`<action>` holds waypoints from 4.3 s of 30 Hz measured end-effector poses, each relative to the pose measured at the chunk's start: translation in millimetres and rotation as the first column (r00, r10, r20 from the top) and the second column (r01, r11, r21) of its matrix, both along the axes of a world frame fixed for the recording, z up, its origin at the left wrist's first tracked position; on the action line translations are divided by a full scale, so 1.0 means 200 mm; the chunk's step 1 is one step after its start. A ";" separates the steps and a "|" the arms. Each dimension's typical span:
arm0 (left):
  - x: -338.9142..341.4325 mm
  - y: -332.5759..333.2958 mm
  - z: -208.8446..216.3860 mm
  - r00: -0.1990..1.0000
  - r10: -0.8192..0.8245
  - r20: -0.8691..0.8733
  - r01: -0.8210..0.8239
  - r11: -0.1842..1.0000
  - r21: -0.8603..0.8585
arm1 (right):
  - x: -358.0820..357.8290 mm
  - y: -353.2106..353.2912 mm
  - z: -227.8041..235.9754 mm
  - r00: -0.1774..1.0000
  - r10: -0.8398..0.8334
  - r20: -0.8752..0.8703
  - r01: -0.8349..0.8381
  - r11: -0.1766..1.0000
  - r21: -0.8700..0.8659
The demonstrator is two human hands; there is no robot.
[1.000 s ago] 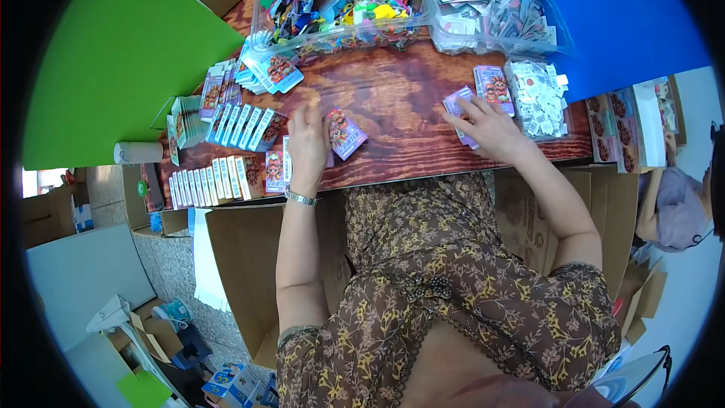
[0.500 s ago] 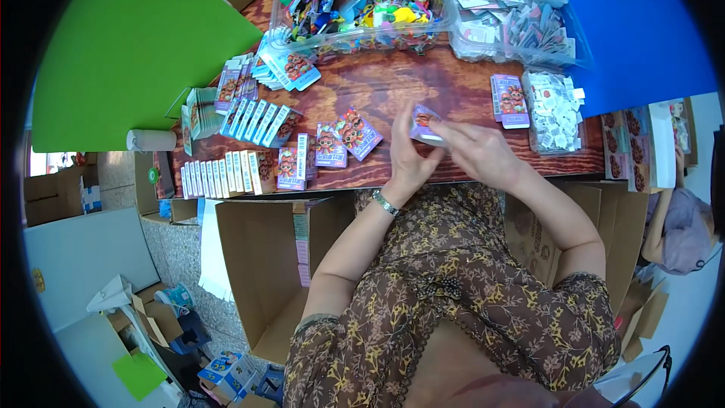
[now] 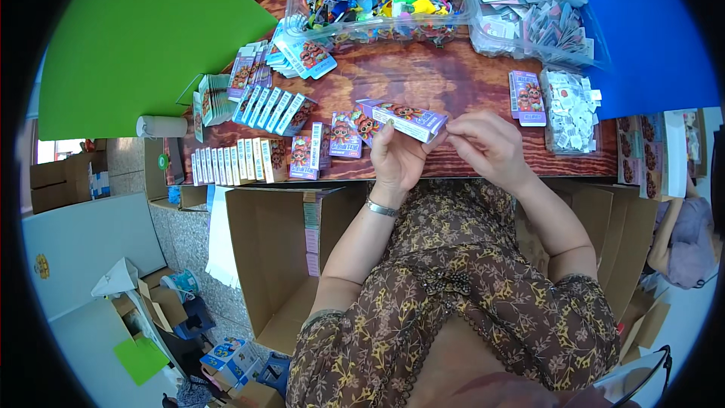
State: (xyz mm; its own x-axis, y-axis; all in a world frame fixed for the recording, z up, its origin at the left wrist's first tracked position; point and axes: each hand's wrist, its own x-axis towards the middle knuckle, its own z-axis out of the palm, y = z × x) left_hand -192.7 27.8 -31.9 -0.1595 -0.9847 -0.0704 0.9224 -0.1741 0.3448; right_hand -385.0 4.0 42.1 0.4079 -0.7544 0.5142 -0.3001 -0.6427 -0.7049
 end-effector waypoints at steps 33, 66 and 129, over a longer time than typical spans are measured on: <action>0.04 -0.02 0.10 0.855 0.245 0.456 -0.224 0.970 -0.100 | -0.02 0.01 -0.07 0.994 -0.055 -0.091 0.040 0.987 -0.158; -0.07 -0.02 -0.39 -0.031 0.708 0.706 0.180 0.699 -0.692 | -0.64 -1.17 -0.10 0.491 -0.202 -0.847 0.240 0.966 -0.092; -0.14 0.01 -0.36 -0.144 0.755 0.639 0.208 0.655 -0.727 | 0.07 -0.22 -0.22 0.687 0.007 -0.727 0.207 0.957 0.204</action>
State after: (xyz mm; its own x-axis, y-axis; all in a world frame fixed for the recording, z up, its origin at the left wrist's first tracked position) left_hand -219.8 30.2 -103.4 -0.1138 -0.7672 0.6312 -0.5026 0.5925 0.6296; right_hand -370.7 -40.9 -2.0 0.4827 -0.8684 -0.1134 -0.8301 -0.4125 -0.3751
